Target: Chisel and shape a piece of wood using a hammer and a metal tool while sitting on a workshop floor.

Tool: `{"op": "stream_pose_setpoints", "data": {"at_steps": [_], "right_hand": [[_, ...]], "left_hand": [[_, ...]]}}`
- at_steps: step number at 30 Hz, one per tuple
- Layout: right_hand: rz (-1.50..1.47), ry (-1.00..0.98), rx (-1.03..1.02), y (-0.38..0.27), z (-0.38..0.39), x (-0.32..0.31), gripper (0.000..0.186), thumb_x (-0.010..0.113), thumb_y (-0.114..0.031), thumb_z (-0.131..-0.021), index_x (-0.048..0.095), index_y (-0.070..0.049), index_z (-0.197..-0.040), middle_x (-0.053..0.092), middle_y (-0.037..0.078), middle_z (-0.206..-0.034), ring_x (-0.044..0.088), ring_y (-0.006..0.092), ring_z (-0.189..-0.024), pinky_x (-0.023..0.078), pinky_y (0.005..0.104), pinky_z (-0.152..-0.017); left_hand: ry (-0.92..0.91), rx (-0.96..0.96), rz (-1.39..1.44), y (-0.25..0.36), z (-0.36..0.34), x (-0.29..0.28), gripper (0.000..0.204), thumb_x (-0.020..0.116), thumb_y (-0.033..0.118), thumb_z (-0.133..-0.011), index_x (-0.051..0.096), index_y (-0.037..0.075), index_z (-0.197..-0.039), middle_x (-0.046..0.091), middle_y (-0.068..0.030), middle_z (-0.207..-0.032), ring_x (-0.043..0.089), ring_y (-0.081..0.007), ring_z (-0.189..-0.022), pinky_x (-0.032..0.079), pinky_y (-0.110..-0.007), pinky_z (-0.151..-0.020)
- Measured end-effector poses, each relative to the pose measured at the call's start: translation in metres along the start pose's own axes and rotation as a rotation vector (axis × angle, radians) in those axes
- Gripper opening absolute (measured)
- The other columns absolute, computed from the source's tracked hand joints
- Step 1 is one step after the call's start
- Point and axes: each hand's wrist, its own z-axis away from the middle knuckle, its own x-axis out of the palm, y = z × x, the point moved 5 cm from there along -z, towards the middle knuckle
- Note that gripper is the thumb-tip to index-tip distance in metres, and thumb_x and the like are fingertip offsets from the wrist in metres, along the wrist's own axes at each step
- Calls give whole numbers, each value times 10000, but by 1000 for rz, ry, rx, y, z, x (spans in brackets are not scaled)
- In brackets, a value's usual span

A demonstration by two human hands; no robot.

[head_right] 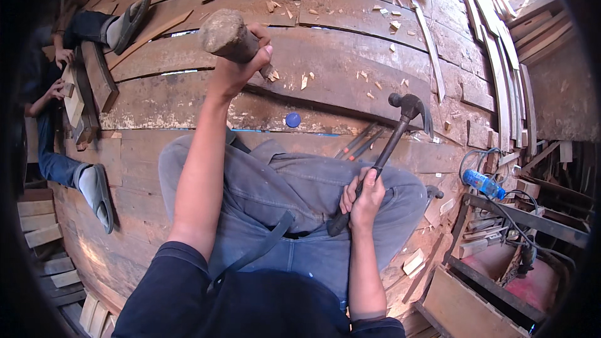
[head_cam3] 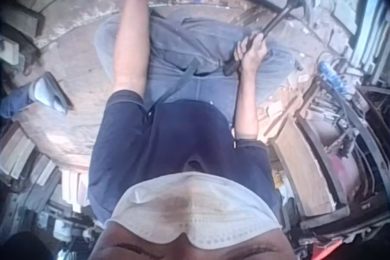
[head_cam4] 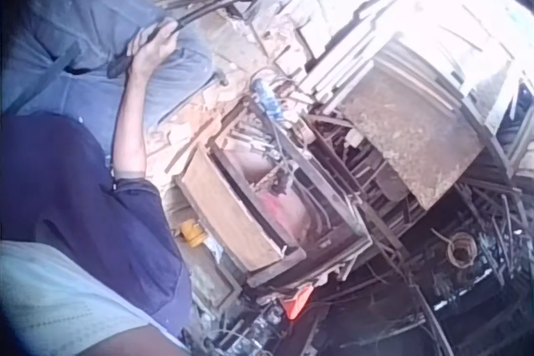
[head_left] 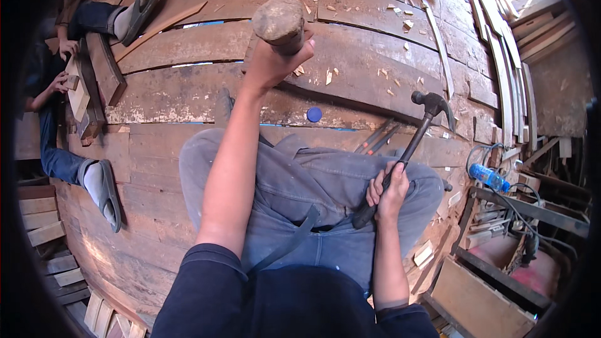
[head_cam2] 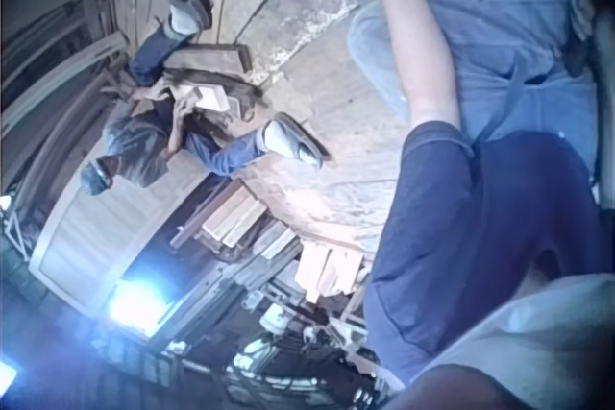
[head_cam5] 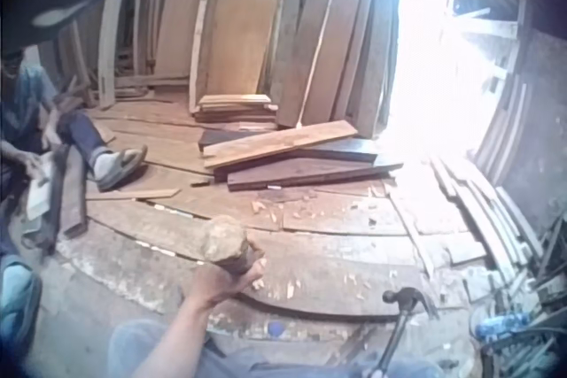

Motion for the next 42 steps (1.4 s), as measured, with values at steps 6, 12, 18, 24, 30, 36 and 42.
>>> {"op": "stream_pose_setpoints", "data": {"at_steps": [6, 12, 18, 24, 30, 36, 42], "right_hand": [[20, -8, -32, -10, 1, 4, 408, 397, -462, -1009, 379, -81, -864, 309, 9, -485, 277, 102, -310, 250, 262, -273], [-150, -422, -339, -103, 28, 46, 401, 490, -450, -978, 370, -76, -898, 357, 50, -516, 273, 121, -310, 265, 254, -274], [-180, -860, -732, -258, 82, 118, 427, 546, -459, -950, 372, -76, -877, 453, 92, -510, 445, 184, -386, 355, 296, -333], [1040, -577, -302, -194, 59, 104, 281, 500, -297, -992, 477, -43, -875, 478, 27, -551, 456, 159, -402, 375, 304, -405], [541, -557, -389, -229, 83, 114, 437, 545, -454, -949, 434, -36, -885, 429, 0, -526, 418, 87, -377, 335, 233, -352], [811, -538, -407, -200, 60, 78, 409, 536, -447, -958, 448, -51, -910, 427, 15, -529, 404, 126, -362, 340, 255, -348], [422, -512, 185, -158, 72, 73, 429, 453, -459, -992, 413, -44, -890, 384, 27, -499, 359, 100, -357, 302, 244, -329]], "left_hand": [[46, -76, 49, -3, -4, -5, 146, 660, 131, -846, 529, 68, -864, 515, 5, -736, 526, -90, -687, 457, -266, -624], [59, 93, -134, 1, -2, -3, 253, 745, 118, -762, 639, 17, -968, 677, -85, -881, 607, -133, -808, 503, -317, -756], [-43, 1, 30, 5, 5, 0, 322, 779, 85, -716, 641, 13, -997, 692, -120, -900, 649, -183, -834, 507, -333, -774], [-148, -11, 59, 16, -1, 12, 369, 772, 54, -687, 631, 10, -1025, 684, -161, -941, 662, -246, -885, 505, -346, -801], [-170, 35, 59, 10, -2, 16, 387, 750, 44, -698, 624, 13, -1063, 672, -171, -933, 649, -230, -868, 500, -344, -797], [-205, 27, 52, 14, -4, 18, 393, 744, 45, -709, 625, 23, -1083, 669, -167, -920, 635, -208, -848, 497, -335, -788], [-49, 31, 23, 15, 8, 7, 341, 751, 74, -724, 626, 16, -1036, 678, -137, -901, 618, -160, -831, 500, -320, -775]]}}
